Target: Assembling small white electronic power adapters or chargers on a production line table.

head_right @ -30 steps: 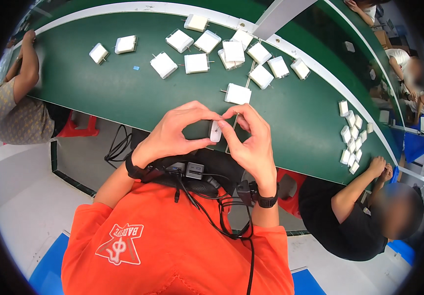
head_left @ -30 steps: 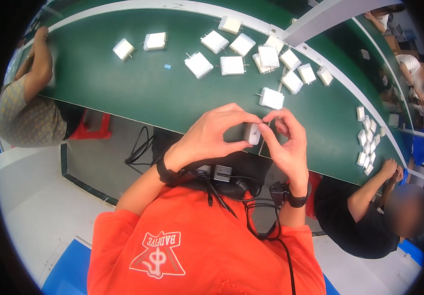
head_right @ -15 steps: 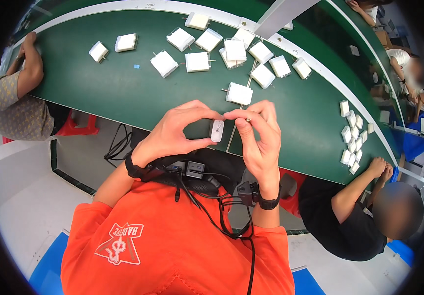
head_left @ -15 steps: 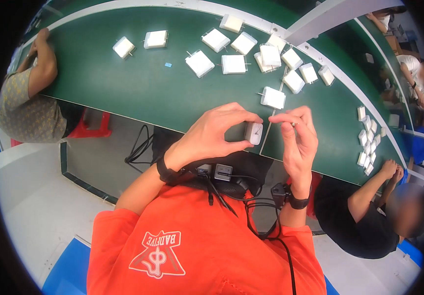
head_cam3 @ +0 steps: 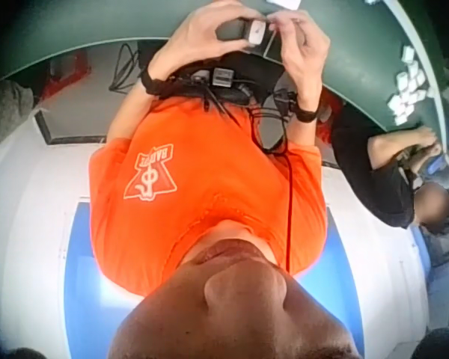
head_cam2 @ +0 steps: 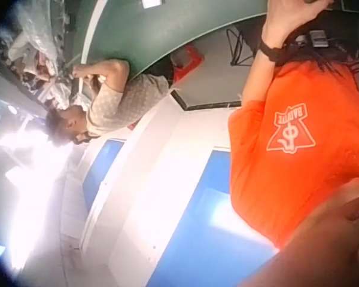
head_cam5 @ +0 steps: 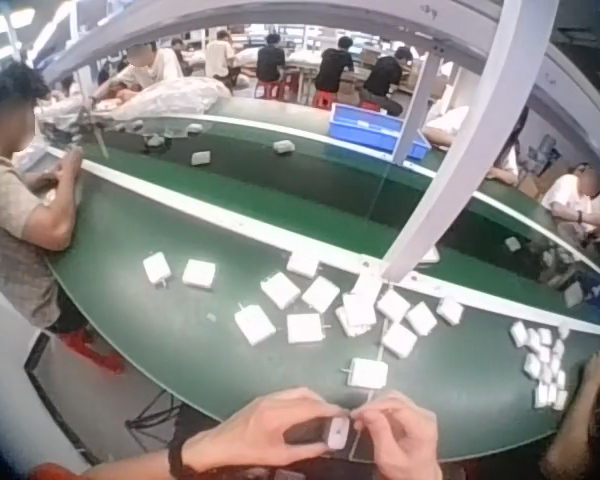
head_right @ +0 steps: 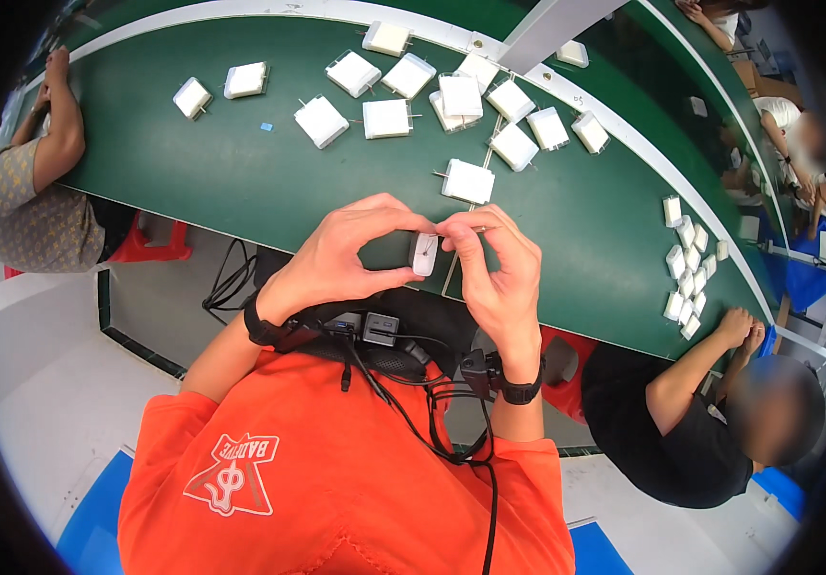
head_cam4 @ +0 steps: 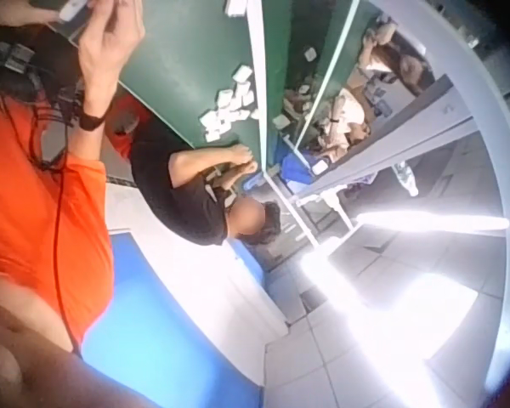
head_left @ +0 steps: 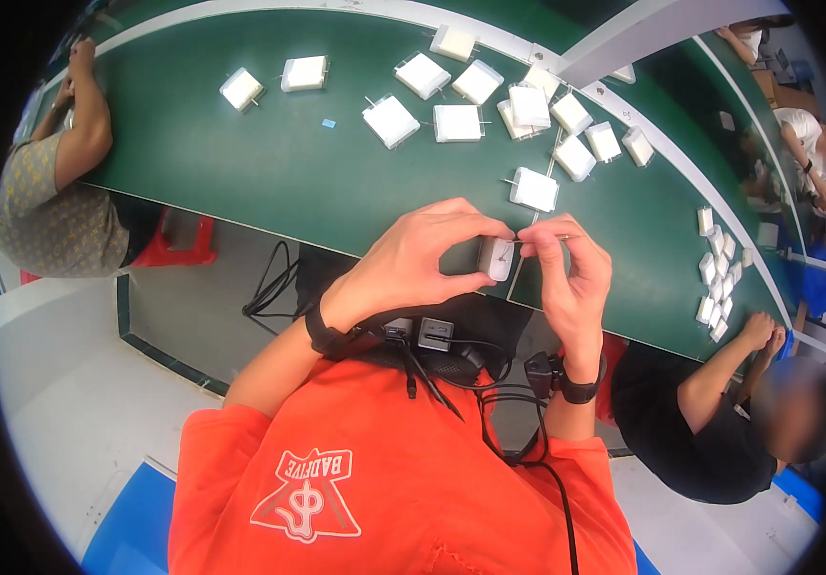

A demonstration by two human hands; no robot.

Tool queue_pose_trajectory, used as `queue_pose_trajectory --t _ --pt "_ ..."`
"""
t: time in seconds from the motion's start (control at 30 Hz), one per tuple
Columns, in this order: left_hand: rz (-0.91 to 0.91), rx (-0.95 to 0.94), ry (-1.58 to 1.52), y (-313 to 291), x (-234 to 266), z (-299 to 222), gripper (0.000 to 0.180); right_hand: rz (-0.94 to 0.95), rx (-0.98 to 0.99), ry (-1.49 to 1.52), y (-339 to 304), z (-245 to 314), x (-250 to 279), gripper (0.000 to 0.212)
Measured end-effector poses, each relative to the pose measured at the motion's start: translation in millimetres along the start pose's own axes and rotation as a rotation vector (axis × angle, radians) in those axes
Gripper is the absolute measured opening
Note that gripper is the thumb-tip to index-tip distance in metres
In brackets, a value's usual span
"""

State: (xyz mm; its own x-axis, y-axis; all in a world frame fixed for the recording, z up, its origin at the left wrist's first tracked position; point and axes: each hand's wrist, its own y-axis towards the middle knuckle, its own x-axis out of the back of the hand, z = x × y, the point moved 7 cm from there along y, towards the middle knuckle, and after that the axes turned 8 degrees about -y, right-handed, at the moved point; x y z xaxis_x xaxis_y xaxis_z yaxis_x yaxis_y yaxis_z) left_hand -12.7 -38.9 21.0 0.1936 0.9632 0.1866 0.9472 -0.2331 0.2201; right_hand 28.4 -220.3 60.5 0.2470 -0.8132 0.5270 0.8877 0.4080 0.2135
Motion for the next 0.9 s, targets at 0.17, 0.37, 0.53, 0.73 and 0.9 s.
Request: queue_pose_trajectory --t 0.17,0.37,0.53,0.73,0.9 --pt "0.002 -0.001 -0.002 0.3 -0.6 0.3 0.049 -0.008 0.029 0.009 -1.1 -2.7 0.4 0.015" --pt "0.003 -0.006 0.004 -0.9 -1.0 2.4 0.050 0.005 0.052 0.017 0.0 0.6 0.6 0.016" --pt "0.003 -0.025 0.007 -0.3 -0.6 1.1 0.050 0.018 0.091 -0.009 -0.7 -0.6 -0.5 0.017" --pt "0.008 -0.032 0.019 -0.3 -0.7 -0.7 0.051 0.000 0.085 0.031 -1.5 -0.8 0.5 0.018" --pt "0.005 -0.032 0.017 -0.2 -0.6 -0.8 0.051 0.009 0.095 0.028 -1.1 -0.4 -0.6 0.017"
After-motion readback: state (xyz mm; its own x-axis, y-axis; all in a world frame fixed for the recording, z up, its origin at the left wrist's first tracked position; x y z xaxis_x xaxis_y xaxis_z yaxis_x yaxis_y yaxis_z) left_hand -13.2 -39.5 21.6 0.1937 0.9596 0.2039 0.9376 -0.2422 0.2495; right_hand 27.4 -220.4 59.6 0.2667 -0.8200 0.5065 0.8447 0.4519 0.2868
